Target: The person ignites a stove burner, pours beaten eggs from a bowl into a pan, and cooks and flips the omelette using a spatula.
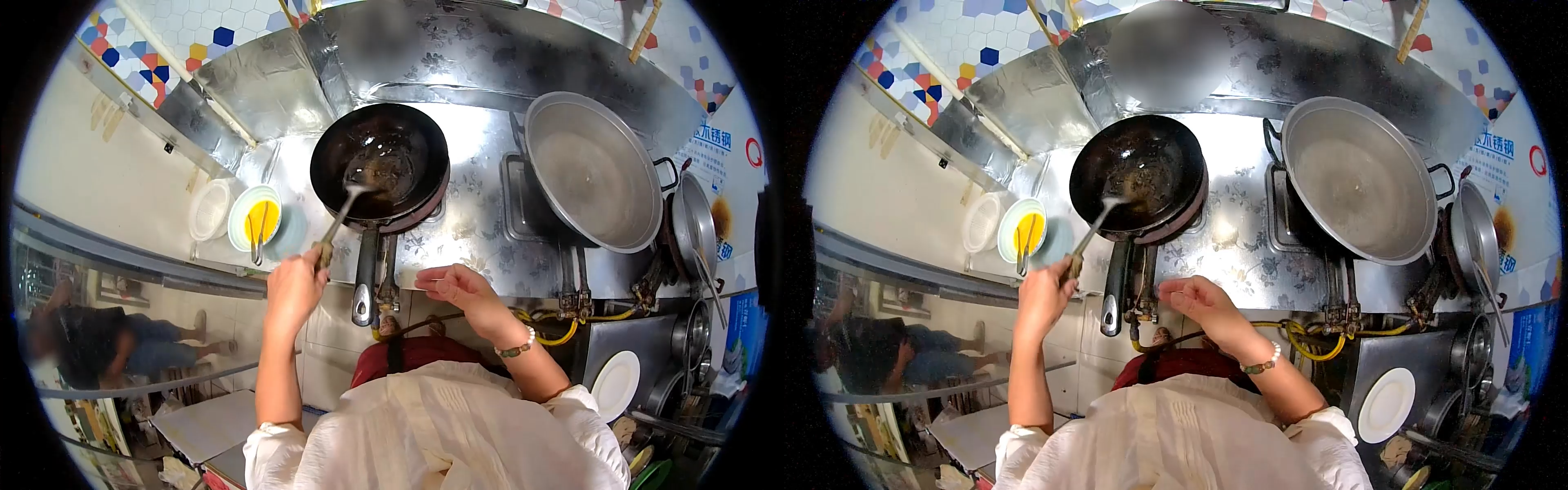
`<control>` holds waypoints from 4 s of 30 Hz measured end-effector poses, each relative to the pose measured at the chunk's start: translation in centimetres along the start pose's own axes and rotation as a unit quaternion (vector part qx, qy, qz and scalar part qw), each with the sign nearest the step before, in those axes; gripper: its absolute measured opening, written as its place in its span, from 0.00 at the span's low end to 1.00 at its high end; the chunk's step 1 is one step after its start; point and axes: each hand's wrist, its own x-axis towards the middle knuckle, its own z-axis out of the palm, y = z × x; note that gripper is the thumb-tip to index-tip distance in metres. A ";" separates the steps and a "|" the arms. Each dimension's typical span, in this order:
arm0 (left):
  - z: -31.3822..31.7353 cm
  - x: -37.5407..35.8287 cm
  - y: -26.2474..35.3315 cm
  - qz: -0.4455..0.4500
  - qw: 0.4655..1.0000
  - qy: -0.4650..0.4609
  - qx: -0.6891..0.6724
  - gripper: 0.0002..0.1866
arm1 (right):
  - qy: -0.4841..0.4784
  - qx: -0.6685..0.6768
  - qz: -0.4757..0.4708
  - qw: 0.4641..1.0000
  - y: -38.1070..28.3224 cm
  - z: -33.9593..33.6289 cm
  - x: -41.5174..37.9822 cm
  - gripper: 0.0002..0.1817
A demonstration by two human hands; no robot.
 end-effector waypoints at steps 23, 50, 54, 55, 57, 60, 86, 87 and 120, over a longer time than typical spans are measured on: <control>1.2 0.9 -3.7 0.015 0.994 0.019 -0.104 0.20 | 0.057 0.290 0.194 0.935 7.2 8.5 9.5 0.14; 2.2 6.7 -8.4 0.238 0.970 0.013 -0.050 0.15 | 0.184 0.178 0.152 0.955 8.2 10.9 10.4 0.22; 1.5 4.9 -7.7 0.207 0.978 -0.005 -0.036 0.13 | 0.154 0.192 0.164 0.955 8.1 10.5 10.1 0.23; 1.7 4.7 -7.4 0.201 0.979 -0.004 -0.037 0.13 | 0.145 0.203 0.167 0.954 8.2 10.3 10.0 0.23; 2.3 5.0 -6.4 0.216 0.975 0.008 -0.049 0.14 | 0.136 0.212 0.173 0.952 8.0 10.1 10.1 0.23; 2.8 5.4 -5.5 0.181 0.982 0.012 -0.042 0.14 | 0.128 0.218 0.158 0.954 8.3 9.8 10.1 0.22; 13.0 -27.2 -9.9 -0.306 0.873 0.174 -0.338 0.18 | 0.106 0.134 0.354 0.920 16.7 5.3 5.6 0.26; 11.8 -26.8 -10.3 -0.281 0.884 0.156 -0.338 0.18 | 0.005 0.141 0.363 0.921 18.9 3.7 6.3 0.24; 11.1 -29.2 -15.2 -0.388 0.815 0.354 -0.244 0.21 | -0.460 -0.110 0.503 0.723 24.7 30.2 5.2 0.21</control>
